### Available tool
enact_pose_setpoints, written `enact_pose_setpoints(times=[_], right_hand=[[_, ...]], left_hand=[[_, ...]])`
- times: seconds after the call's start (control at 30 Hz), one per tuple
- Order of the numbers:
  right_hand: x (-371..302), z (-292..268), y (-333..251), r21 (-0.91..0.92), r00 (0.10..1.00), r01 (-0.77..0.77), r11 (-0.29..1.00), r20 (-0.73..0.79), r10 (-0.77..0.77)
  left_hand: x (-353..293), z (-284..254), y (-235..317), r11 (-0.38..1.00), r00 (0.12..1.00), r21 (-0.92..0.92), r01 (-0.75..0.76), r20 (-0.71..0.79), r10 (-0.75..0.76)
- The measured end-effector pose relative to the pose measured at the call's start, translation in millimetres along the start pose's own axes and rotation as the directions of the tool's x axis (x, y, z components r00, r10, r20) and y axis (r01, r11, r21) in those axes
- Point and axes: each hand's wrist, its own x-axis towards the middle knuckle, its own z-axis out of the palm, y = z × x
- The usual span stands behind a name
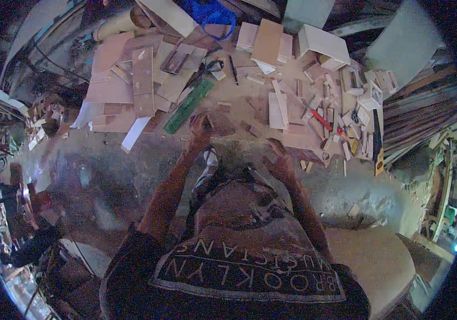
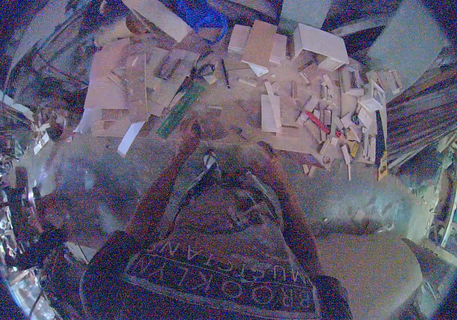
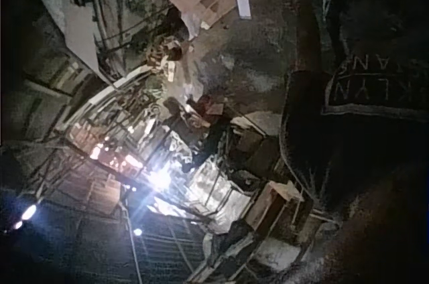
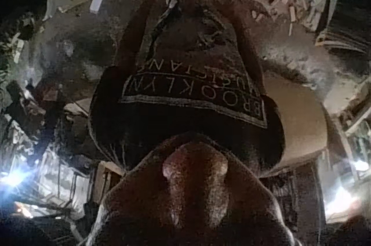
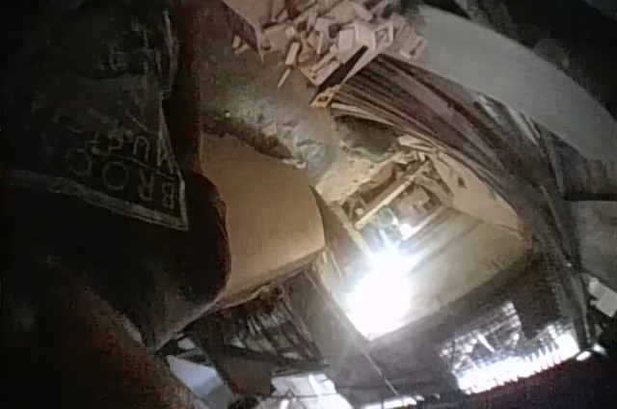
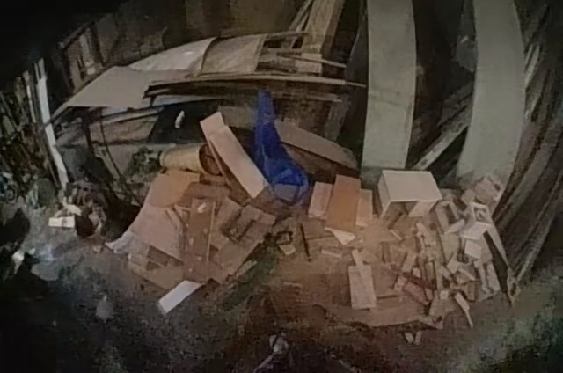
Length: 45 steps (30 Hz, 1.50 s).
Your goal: Assembling small wooden components or boxes on a workbench in a workshop.
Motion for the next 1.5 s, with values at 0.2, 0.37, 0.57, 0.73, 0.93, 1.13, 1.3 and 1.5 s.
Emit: enact_pose_setpoints(times=[0.2,0.37,0.57,0.73,0.93,1.13,1.3,1.5], right_hand=[[60.3,57.6,-10.8,-0.175,0.995,0.079,0.982,0.079,-0.065],[100.3,130.7,30.4,0.449,0.984,-0.148,0.881,-0.018,0.175],[141.8,135.7,-25.8,-0.180,0.989,0.076,0.981,0.139,-0.051],[149.0,137.0,-11.5,0.037,0.989,0.087,0.995,0.115,-0.091],[162.7,141.2,-34.9,0.139,0.984,0.135,0.981,0.102,-0.149],[165.9,138.7,-33.0,0.058,0.984,0.146,0.988,0.099,-0.152],[163.4,148.1,-16.5,0.050,0.986,0.134,0.990,0.097,-0.138],[164.7,151.7,-10.4,0.040,0.985,0.140,0.989,0.093,-0.143]], left_hand=[[-4.0,-14.1,1.5,0.996,0.993,-0.086,-0.028,-0.121,0.018],[-15.1,4.0,-18.0,0.998,0.999,-0.063,-0.002,0.042,0.005],[-6.2,-17.8,-5.9,0.908,0.967,-0.337,0.247,0.143,-0.210],[6.3,-22.5,9.1,0.893,0.859,-0.136,0.429,0.367,-0.357],[-25.0,7.1,-34.2,0.783,0.922,-0.487,0.386,0.201,-0.330],[-9.2,-15.3,-7.7,0.990,0.986,-0.013,-0.140,-0.095,0.138],[-2.4,-19.8,4.7,0.999,0.999,-0.023,0.042,0.002,-0.042],[-29.4,7.2,-13.3,0.510,0.942,0.795,-0.329,0.235,0.241]])
